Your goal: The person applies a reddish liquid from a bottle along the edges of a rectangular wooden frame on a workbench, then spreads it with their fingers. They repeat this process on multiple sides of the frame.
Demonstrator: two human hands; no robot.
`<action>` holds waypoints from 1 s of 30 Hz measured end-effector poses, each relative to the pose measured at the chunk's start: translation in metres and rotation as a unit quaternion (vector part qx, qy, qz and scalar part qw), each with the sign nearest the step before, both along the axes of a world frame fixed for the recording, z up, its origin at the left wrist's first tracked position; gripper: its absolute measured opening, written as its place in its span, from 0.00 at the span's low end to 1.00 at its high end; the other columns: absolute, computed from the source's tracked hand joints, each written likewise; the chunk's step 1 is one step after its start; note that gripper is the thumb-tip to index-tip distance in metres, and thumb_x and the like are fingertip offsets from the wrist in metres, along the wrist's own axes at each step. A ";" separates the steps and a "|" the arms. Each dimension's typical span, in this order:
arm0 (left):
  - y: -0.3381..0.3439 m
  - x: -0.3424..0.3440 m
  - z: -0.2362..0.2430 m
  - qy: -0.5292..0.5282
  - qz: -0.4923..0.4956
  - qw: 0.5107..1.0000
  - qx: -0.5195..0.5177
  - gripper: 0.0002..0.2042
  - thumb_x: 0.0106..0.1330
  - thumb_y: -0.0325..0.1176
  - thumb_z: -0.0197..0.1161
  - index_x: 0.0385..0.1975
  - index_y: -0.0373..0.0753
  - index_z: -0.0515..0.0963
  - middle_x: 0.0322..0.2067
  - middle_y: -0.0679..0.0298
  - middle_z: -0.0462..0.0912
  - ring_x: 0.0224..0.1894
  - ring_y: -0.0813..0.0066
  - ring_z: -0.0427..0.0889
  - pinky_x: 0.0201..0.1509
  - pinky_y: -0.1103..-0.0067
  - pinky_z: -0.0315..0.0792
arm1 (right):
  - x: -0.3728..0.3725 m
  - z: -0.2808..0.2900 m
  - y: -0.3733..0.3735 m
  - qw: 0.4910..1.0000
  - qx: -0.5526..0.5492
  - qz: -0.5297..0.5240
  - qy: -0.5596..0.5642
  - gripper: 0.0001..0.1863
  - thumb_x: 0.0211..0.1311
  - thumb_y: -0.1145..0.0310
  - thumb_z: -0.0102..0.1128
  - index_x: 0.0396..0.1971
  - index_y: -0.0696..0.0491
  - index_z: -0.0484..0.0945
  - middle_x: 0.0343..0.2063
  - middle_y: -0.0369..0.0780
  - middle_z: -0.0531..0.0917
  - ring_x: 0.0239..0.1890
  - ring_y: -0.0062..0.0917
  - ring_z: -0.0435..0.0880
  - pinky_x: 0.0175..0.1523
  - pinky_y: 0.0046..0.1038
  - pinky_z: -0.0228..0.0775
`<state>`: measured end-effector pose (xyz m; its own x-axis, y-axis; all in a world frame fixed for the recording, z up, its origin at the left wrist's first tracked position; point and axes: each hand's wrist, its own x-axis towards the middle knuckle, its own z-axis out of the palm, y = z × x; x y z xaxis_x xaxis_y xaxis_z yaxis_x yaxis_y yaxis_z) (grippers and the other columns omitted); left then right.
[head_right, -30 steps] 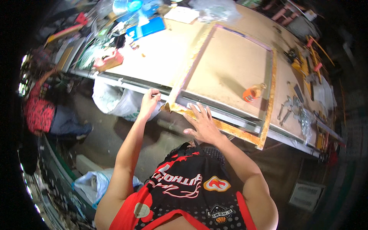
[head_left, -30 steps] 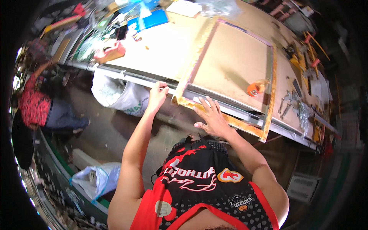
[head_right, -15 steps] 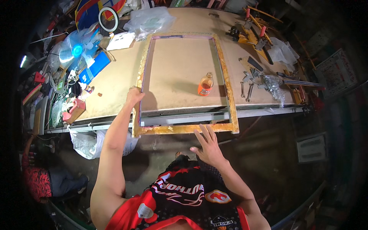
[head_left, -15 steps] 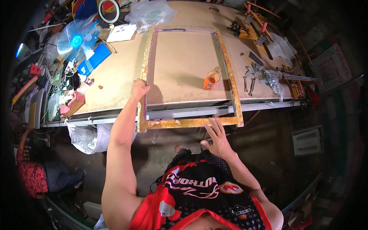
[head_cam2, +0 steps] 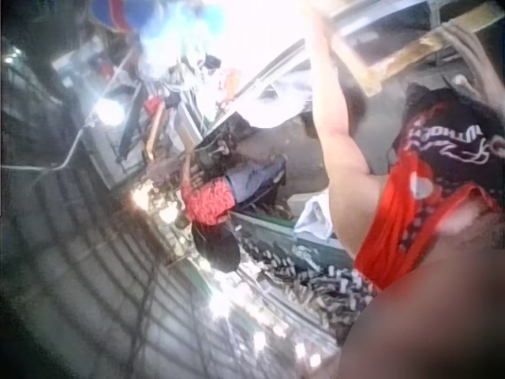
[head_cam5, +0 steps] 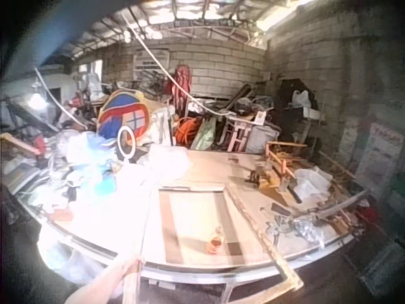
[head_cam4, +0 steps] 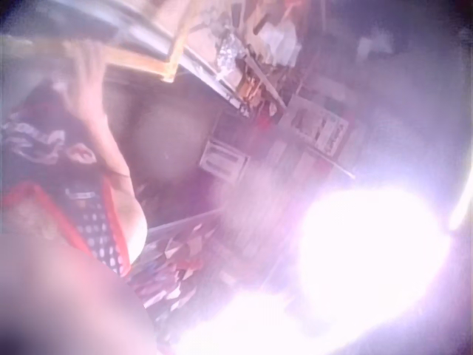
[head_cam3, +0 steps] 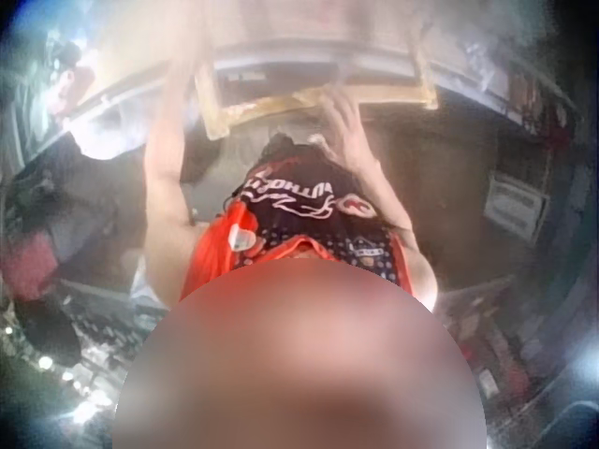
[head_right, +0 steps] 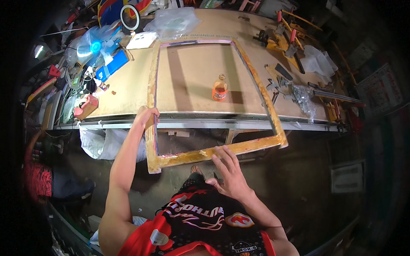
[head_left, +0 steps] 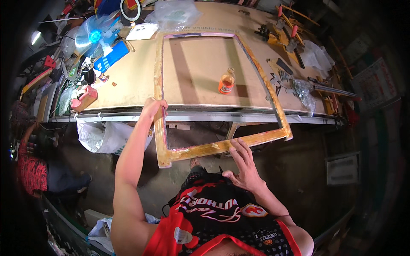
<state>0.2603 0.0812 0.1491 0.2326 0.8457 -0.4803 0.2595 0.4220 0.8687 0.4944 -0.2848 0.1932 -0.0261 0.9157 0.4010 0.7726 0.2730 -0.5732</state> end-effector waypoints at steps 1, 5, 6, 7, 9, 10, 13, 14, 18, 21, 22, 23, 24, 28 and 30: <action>-0.017 0.000 -0.003 -0.019 0.005 1.000 -0.007 0.05 0.52 0.21 0.67 0.24 0.29 0.77 0.18 0.56 0.78 0.17 0.61 0.82 0.20 0.68 0.78 | 0.003 0.006 -0.009 1.000 0.014 0.008 0.001 0.41 0.64 0.50 0.72 0.69 0.58 0.67 0.71 0.54 0.65 0.74 0.56 0.61 0.75 0.54 0.59; -0.086 0.015 -0.017 -0.124 0.066 0.990 0.011 0.04 0.53 0.23 0.66 0.25 0.30 0.78 0.19 0.55 0.79 0.17 0.62 0.83 0.21 0.68 0.78 | 0.019 0.019 -0.043 0.996 0.075 0.032 0.023 0.44 0.65 0.47 0.71 0.71 0.56 0.64 0.70 0.55 0.67 0.72 0.58 0.64 0.73 0.56 0.61; -0.105 0.023 -0.020 -0.134 0.097 0.986 0.018 0.04 0.53 0.22 0.65 0.25 0.30 0.77 0.19 0.55 0.79 0.17 0.62 0.82 0.21 0.68 0.78 | 0.025 0.022 -0.051 0.995 0.090 0.037 0.027 0.44 0.65 0.47 0.71 0.72 0.56 0.63 0.70 0.56 0.67 0.72 0.58 0.65 0.73 0.56 0.61; -0.125 0.031 -0.022 -0.144 0.120 0.982 0.029 0.05 0.53 0.22 0.65 0.27 0.31 0.77 0.19 0.55 0.78 0.17 0.63 0.82 0.21 0.68 0.78 | 0.030 0.023 -0.059 0.993 0.104 0.042 0.031 0.45 0.65 0.46 0.71 0.73 0.56 0.62 0.69 0.56 0.68 0.71 0.58 0.66 0.73 0.55 0.62; -0.164 0.049 -0.026 -0.172 0.154 0.969 0.089 0.10 0.52 0.24 0.67 0.31 0.31 0.74 0.22 0.55 0.78 0.19 0.61 0.82 0.23 0.68 0.79 | 0.038 0.023 -0.074 0.991 0.116 0.051 0.038 0.45 0.65 0.46 0.70 0.73 0.56 0.62 0.69 0.56 0.69 0.71 0.59 0.67 0.72 0.55 0.62; -0.182 0.061 -0.028 -0.196 0.200 0.957 0.077 0.11 0.53 0.22 0.66 0.34 0.32 0.73 0.22 0.56 0.78 0.18 0.62 0.82 0.22 0.68 0.79 | 0.043 0.021 -0.080 0.990 0.121 0.056 0.044 0.45 0.65 0.46 0.70 0.73 0.55 0.61 0.68 0.56 0.70 0.70 0.59 0.68 0.72 0.55 0.62; -0.220 0.093 -0.035 -0.240 0.280 0.928 0.054 0.16 0.51 0.16 0.64 0.39 0.32 0.70 0.23 0.59 0.76 0.17 0.65 0.79 0.20 0.70 0.78 | 0.053 0.012 -0.096 0.990 0.111 0.069 0.048 0.46 0.66 0.47 0.70 0.74 0.55 0.61 0.68 0.57 0.71 0.70 0.59 0.69 0.72 0.55 0.63; -0.231 0.103 -0.039 -0.251 0.308 0.915 0.069 0.17 0.51 0.15 0.64 0.40 0.32 0.70 0.24 0.59 0.77 0.17 0.66 0.79 0.21 0.70 0.79 | 0.056 0.008 -0.102 0.990 0.106 0.078 0.055 0.46 0.66 0.47 0.70 0.74 0.55 0.60 0.68 0.57 0.71 0.70 0.58 0.69 0.72 0.55 0.63; -0.259 0.134 -0.057 -0.268 0.396 0.873 0.092 0.18 0.52 0.15 0.64 0.43 0.28 0.68 0.30 0.58 0.77 0.20 0.67 0.80 0.24 0.70 0.80 | 0.065 -0.002 -0.121 0.987 0.087 0.111 0.075 0.45 0.66 0.47 0.71 0.74 0.55 0.60 0.68 0.56 0.70 0.70 0.58 0.68 0.72 0.56 0.63; -0.273 0.154 -0.074 -0.262 0.464 0.841 0.096 0.12 0.52 0.15 0.65 0.35 0.26 0.71 0.28 0.57 0.77 0.20 0.64 0.81 0.25 0.69 0.81 | 0.070 -0.005 -0.128 0.986 0.073 0.129 0.075 0.45 0.65 0.48 0.71 0.73 0.55 0.61 0.68 0.56 0.70 0.71 0.58 0.68 0.72 0.57 0.63; -0.275 0.155 -0.081 -0.257 0.475 0.836 0.101 0.13 0.51 0.15 0.66 0.36 0.25 0.71 0.29 0.56 0.77 0.20 0.64 0.81 0.25 0.68 0.81 | 0.071 -0.006 -0.129 0.986 0.069 0.133 0.073 0.45 0.65 0.48 0.71 0.73 0.55 0.61 0.68 0.55 0.70 0.71 0.57 0.68 0.72 0.57 0.63; -0.275 0.157 -0.087 -0.252 0.485 0.831 0.106 0.14 0.51 0.15 0.66 0.36 0.24 0.71 0.30 0.55 0.77 0.21 0.63 0.81 0.25 0.68 0.81 | 0.072 -0.007 -0.129 0.986 0.066 0.136 0.072 0.44 0.65 0.48 0.71 0.73 0.56 0.61 0.68 0.55 0.70 0.71 0.57 0.68 0.72 0.57 0.63; -0.274 0.160 -0.094 -0.247 0.495 0.826 0.110 0.15 0.50 0.14 0.67 0.37 0.23 0.71 0.31 0.54 0.78 0.21 0.63 0.82 0.25 0.68 0.81 | 0.073 -0.008 -0.130 0.986 0.062 0.138 0.070 0.44 0.65 0.48 0.71 0.73 0.56 0.61 0.68 0.55 0.70 0.71 0.57 0.68 0.72 0.57 0.63; -0.270 0.172 -0.115 -0.182 0.544 0.809 0.130 0.19 0.50 0.16 0.69 0.40 0.21 0.68 0.37 0.51 0.78 0.29 0.64 0.82 0.32 0.69 0.80 | 0.075 -0.013 -0.132 0.988 0.033 0.135 0.068 0.44 0.65 0.50 0.72 0.73 0.56 0.61 0.68 0.54 0.69 0.71 0.56 0.68 0.73 0.55 0.62; -0.268 0.177 -0.119 -0.160 0.536 0.824 0.091 0.21 0.50 0.19 0.70 0.40 0.20 0.66 0.37 0.51 0.77 0.38 0.66 0.79 0.45 0.71 0.77 | 0.075 -0.018 -0.132 0.988 0.019 0.131 0.075 0.45 0.65 0.50 0.72 0.73 0.56 0.61 0.69 0.54 0.69 0.72 0.55 0.67 0.74 0.54 0.62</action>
<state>0.4374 -0.1869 0.0300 -0.6042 0.6998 -0.3810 -0.4318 0.1143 0.8947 0.5692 -0.4171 0.1756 -0.1972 0.8699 0.4522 0.5795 0.4754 -0.6619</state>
